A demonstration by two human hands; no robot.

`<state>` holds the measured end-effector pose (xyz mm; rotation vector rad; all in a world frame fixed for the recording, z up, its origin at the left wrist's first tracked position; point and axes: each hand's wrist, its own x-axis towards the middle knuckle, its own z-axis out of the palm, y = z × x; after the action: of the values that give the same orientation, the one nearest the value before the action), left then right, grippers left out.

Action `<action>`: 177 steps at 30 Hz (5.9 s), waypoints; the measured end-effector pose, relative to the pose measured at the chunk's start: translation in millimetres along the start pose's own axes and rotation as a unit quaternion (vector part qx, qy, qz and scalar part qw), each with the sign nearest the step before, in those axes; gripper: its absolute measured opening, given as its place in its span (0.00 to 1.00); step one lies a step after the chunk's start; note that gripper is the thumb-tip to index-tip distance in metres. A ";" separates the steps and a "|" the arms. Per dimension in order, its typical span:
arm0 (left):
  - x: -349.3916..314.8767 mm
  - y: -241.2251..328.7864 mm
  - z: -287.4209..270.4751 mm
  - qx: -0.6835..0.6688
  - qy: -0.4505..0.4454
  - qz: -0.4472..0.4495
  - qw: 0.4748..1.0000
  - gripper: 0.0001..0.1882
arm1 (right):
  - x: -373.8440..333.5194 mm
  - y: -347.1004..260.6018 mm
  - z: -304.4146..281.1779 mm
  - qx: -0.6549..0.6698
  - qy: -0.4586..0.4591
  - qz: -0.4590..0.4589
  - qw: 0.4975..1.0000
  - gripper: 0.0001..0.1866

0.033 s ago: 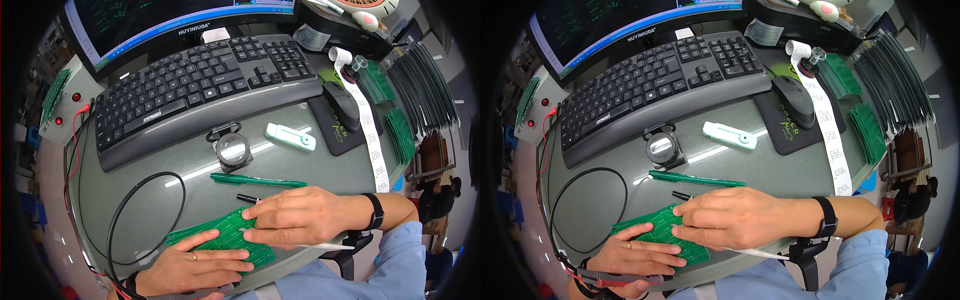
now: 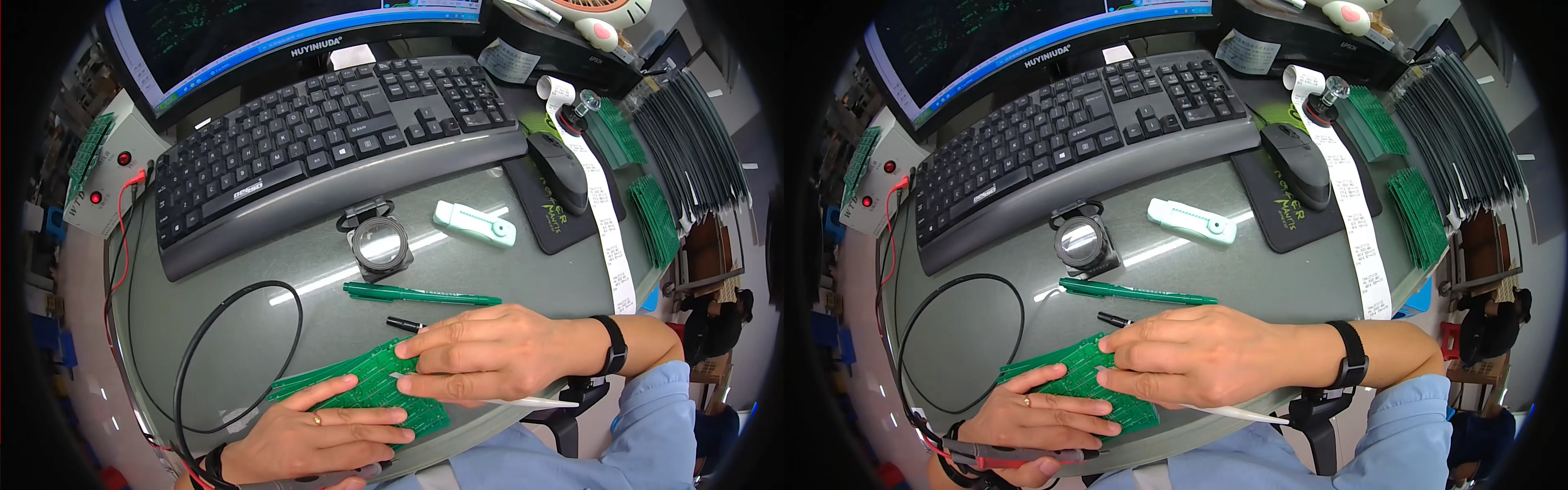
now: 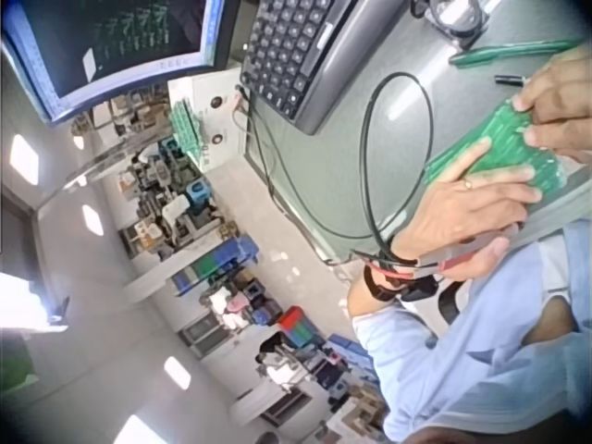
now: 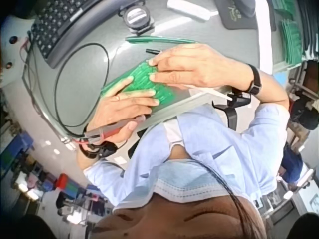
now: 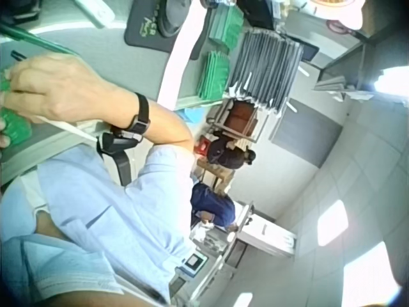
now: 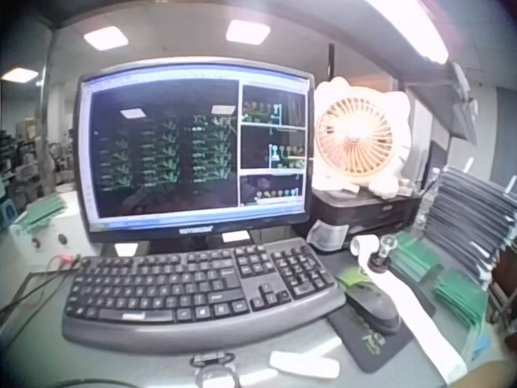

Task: Testing individual circuit boards using a multimeter probe and verifying data on a monitor.

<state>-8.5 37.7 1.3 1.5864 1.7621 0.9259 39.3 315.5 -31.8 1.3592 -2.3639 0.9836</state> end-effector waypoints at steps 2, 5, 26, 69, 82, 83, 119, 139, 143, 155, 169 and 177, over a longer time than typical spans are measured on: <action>-0.4 -0.3 0.1 -0.003 0.000 -0.001 1.000 0.09 | -0.1 -0.1 0.4 0.002 -0.008 0.004 1.000 0.22; -0.8 -1.2 0.6 -0.005 0.003 0.000 1.000 0.09 | 0.6 0.4 1.6 0.005 0.002 0.001 1.000 0.21; -2.1 5.4 3.7 -0.192 0.135 -0.019 0.972 0.22 | 9.7 -15.5 -32.2 -0.242 -0.090 0.246 0.934 0.10; -1.3 6.3 12.7 -0.591 0.238 -0.156 0.754 0.26 | 30.4 -11.2 5.3 0.191 0.071 0.285 0.937 0.09; -0.3 8.9 11.7 -0.587 0.249 -0.162 0.753 0.25 | 33.4 -14.2 6.4 0.223 0.097 0.294 0.925 0.11; -0.4 9.3 12.1 -0.588 0.253 -0.168 0.749 0.25 | 33.4 -14.2 6.6 0.223 0.097 0.294 0.924 0.11; -4.1 4.0 11.6 -0.605 0.202 -0.114 0.761 0.18 | 61.4 -26.7 -20.0 0.514 0.152 0.371 0.758 0.09; -8.3 28.8 25.3 -0.476 0.218 -0.114 0.845 0.18 | 63.3 -74.1 13.0 0.460 0.189 0.338 0.799 0.10; -5.9 38.9 28.7 -0.462 0.179 -0.127 0.859 0.22 | 52.0 -80.1 -0.8 0.426 0.191 0.365 0.805 0.11; -22.7 18.7 13.1 -0.411 0.374 0.012 0.832 0.16 | -0.5 -34.5 -61.8 -0.350 -0.016 0.389 0.852 0.21; 4.2 -54.3 -48.1 0.008 0.482 -0.108 0.870 0.20 | 66.6 -72.2 35.6 -0.153 -0.123 0.054 0.979 0.38; 4.6 -71.7 -48.8 0.077 0.448 -0.139 0.880 0.22 | 85.4 -72.5 44.9 -0.117 -0.204 0.079 0.969 0.43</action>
<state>-90.2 33.4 -28.1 0.9629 2.6469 1.5462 59.2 204.0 9.7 1.4053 -2.8159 0.4659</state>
